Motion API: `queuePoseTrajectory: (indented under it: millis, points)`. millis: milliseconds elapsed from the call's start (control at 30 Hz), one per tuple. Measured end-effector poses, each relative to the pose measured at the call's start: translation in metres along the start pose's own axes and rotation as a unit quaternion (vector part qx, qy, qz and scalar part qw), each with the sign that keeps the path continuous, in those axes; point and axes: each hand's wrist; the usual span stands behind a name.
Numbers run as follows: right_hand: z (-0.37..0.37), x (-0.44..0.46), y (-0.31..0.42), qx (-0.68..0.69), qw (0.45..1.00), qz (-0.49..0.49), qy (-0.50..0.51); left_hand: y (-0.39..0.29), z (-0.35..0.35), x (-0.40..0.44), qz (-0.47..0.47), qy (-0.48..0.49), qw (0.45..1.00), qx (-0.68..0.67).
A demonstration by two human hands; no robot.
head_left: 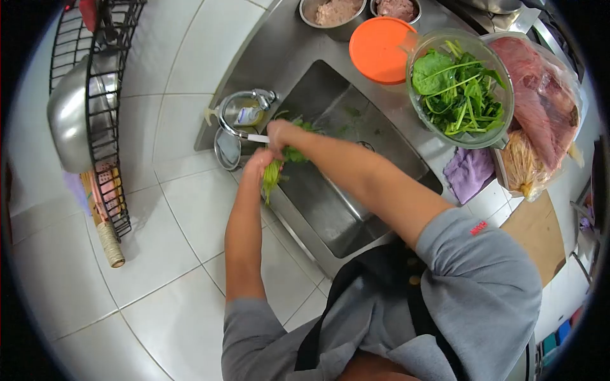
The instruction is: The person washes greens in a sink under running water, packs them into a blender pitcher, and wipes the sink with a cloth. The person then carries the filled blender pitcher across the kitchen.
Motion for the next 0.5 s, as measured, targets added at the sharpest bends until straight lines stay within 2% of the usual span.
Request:
queuePoseTrajectory:
  millis: [33,67,100,133,200,233,300,367,433,467,500]
  points:
    - [0.011,-0.006,-0.003,0.015,0.999,-0.016,-0.028,-0.006,-0.007,0.005,0.005,-0.002,0.997,-0.071]
    - [0.016,-0.006,-0.009,0.074,0.994,-0.052,-0.066,-0.014,-0.014,0.016,-0.007,0.014,0.997,-0.074]
    - [0.02,-0.001,-0.02,0.036,0.996,-0.024,-0.077,-0.023,-0.019,0.027,-0.02,0.029,0.996,-0.077]
    - [0.021,-0.001,-0.034,0.067,0.992,0.0,-0.106,-0.038,-0.026,0.027,-0.02,0.032,0.996,-0.082]
    - [0.033,0.005,-0.063,0.039,0.998,-0.031,-0.049,-0.066,-0.033,0.024,-0.071,-0.05,0.98,0.178]
    - [0.036,-0.006,-0.075,0.045,0.995,-0.03,-0.087,-0.075,-0.035,0.026,-0.073,-0.051,0.98,0.175]
    - [0.023,-0.018,-0.114,0.062,0.985,-0.028,-0.161,-0.09,-0.038,0.025,-0.049,-0.048,0.934,0.352]
    - [0.01,-0.031,-0.141,0.073,0.976,-0.025,-0.203,-0.091,-0.036,0.026,-0.079,-0.019,0.917,0.391]
    - [0.004,-0.078,-0.131,0.023,0.982,-0.047,-0.179,-0.096,-0.045,-0.004,-0.114,0.03,0.879,0.462]
    - [-0.007,-0.089,-0.131,0.028,0.982,-0.045,-0.18,-0.092,-0.046,-0.018,-0.112,0.029,0.877,0.466]
    - [-0.017,-0.098,-0.131,0.018,0.979,0.004,-0.203,-0.086,-0.047,-0.03,-0.175,0.028,0.845,0.505]
Point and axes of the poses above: each hand's wrist, its own x-axis towards the middle knuckle, its own z-axis out of the back of the hand, y = z × x
